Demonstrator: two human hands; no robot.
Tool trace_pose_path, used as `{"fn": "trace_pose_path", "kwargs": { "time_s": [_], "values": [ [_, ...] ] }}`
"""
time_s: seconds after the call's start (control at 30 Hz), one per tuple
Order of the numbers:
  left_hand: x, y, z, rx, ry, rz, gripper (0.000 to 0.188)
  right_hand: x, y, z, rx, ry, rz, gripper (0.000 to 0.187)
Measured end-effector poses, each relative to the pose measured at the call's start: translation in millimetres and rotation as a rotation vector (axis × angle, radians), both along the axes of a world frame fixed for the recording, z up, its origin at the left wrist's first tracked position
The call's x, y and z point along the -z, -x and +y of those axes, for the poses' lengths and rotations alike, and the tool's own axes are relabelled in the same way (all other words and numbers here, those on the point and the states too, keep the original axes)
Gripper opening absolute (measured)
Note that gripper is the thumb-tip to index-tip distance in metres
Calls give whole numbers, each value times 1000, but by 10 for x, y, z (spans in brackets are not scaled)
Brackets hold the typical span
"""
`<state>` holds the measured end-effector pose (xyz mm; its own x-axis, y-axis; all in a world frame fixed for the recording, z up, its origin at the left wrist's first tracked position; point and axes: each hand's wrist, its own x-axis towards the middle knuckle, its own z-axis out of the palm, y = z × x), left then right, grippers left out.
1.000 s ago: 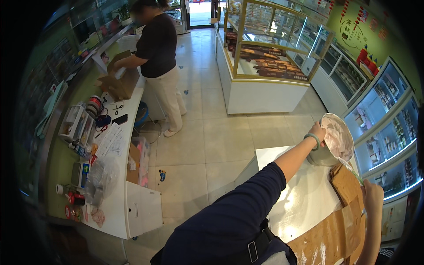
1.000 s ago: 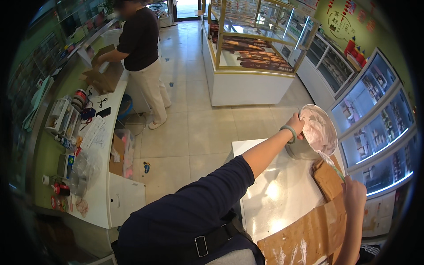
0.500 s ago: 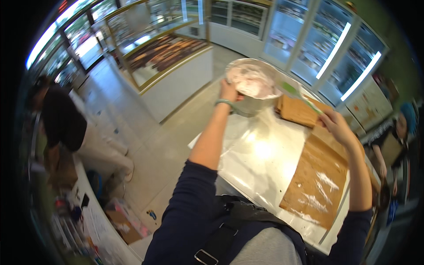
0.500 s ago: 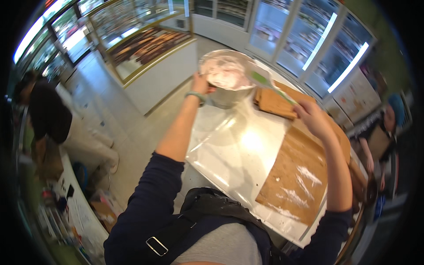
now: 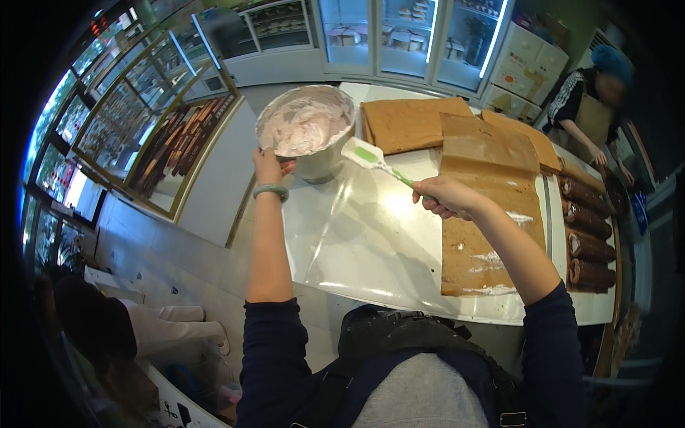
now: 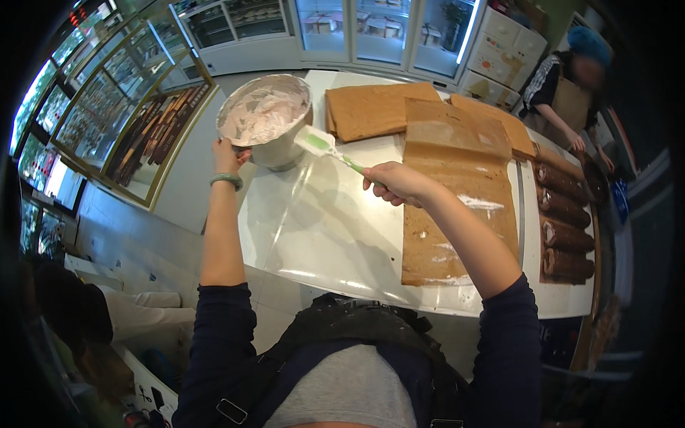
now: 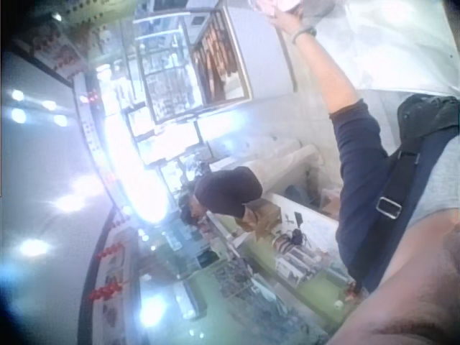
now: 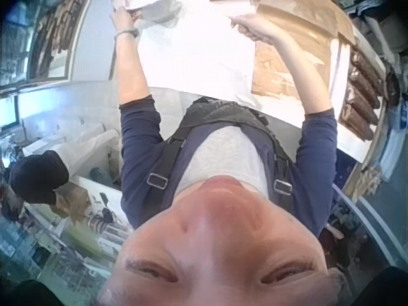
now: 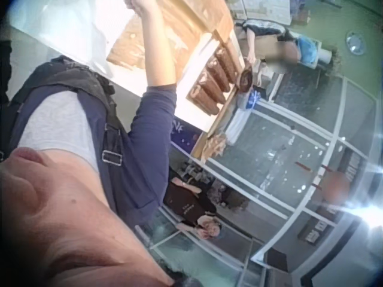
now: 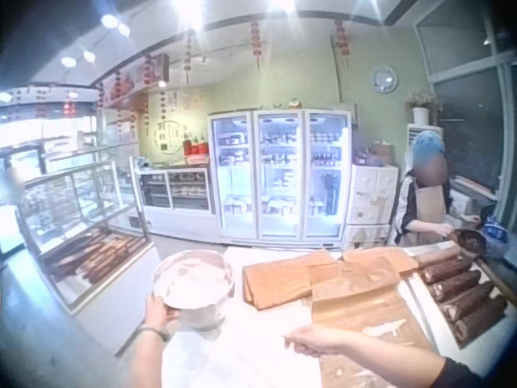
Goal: The person spreads white cream onto flat brown sheets using a spatula, then rolls each sheet into a cylindrical roll. The finished rolls are placed on a tray. The process is repeated for multiple sheets.
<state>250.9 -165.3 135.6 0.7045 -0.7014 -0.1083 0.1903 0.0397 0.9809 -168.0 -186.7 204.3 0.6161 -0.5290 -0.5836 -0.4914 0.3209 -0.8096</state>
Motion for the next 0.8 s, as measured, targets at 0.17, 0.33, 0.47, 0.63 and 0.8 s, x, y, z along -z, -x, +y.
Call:
{"fn": "trace_pose_path", "kwargs": {
  "time_s": [0.17,0.33,0.47,0.63,0.8],
  "values": [
    [3,115,176,39,185,151,48,521,1036,1153,235,-93,-231,33],
    [308,1649,462,95,224,-496,38,1038,2137,2216,861,117,-141,27],
    [486,3158,46,916,442,-746,44,1279,2928,2289,1087,513,301,24],
    [572,4681,-1097,1469,466,-996,61,1509,3241,1733,1013,876,763,28],
    [784,5732,-1947,1732,369,-1259,65,1578,3344,1191,1030,783,926,28]
  ]
}}
